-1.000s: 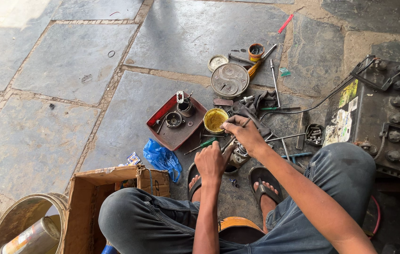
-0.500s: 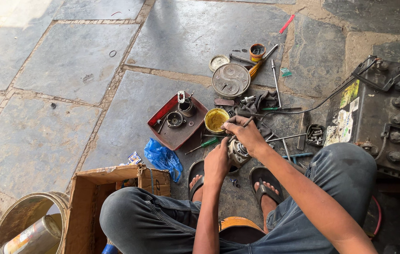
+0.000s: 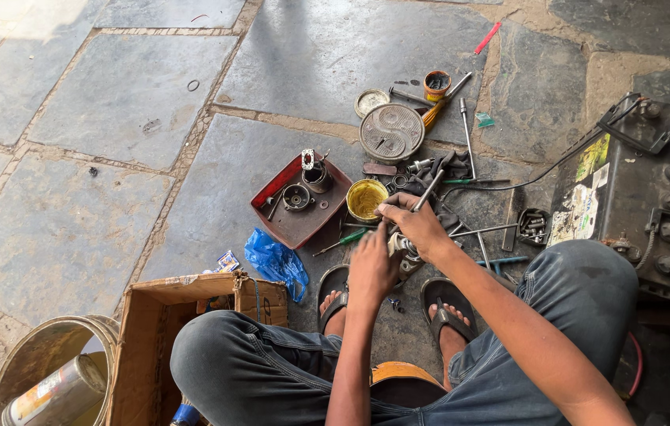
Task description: The person sits on the ground repairing a small motorcycle component, likely a fuel valve or starter assembly. They scrape the part with a file, tap a shaft with a hammer, unscrew components with a screwdriver, and handle the part over a tray of tools and parts.
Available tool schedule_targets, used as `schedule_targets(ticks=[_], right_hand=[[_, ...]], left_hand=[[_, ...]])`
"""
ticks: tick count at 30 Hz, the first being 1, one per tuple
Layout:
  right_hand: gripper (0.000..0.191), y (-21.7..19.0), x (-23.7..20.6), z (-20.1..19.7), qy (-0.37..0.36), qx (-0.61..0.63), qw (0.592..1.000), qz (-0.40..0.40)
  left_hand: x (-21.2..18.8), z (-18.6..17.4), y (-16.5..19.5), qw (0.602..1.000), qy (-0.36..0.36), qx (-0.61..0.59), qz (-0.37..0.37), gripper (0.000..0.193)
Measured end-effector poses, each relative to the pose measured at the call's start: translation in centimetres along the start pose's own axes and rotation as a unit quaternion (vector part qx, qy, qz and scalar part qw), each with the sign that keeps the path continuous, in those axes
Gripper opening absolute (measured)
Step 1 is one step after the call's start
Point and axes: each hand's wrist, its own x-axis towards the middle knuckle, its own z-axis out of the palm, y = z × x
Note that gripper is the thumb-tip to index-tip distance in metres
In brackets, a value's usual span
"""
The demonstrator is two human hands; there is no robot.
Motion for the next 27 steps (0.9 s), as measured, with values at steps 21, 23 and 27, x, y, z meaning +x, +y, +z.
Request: schedule_targets(ticks=[21, 23, 27], right_hand=[[0.012, 0.4, 0.4, -0.1, 0.004, -0.046, 0.999, -0.011], [0.011, 0.5, 0.5, -0.2, 0.002, -0.027, 1.0, -0.013], [0.012, 0.6, 0.6, -0.2, 0.007, -0.039, 0.999, -0.005]], left_hand=[[0.0, -0.6, -0.2, 0.981, -0.169, 0.014, -0.091, 0.095], [0.3, -1.5, 0.3, 0.964, -0.231, 0.01, -0.133, 0.096], [0.6, -4.0, 1.1, 0.937, -0.299, 0.05, -0.173, 0.092]])
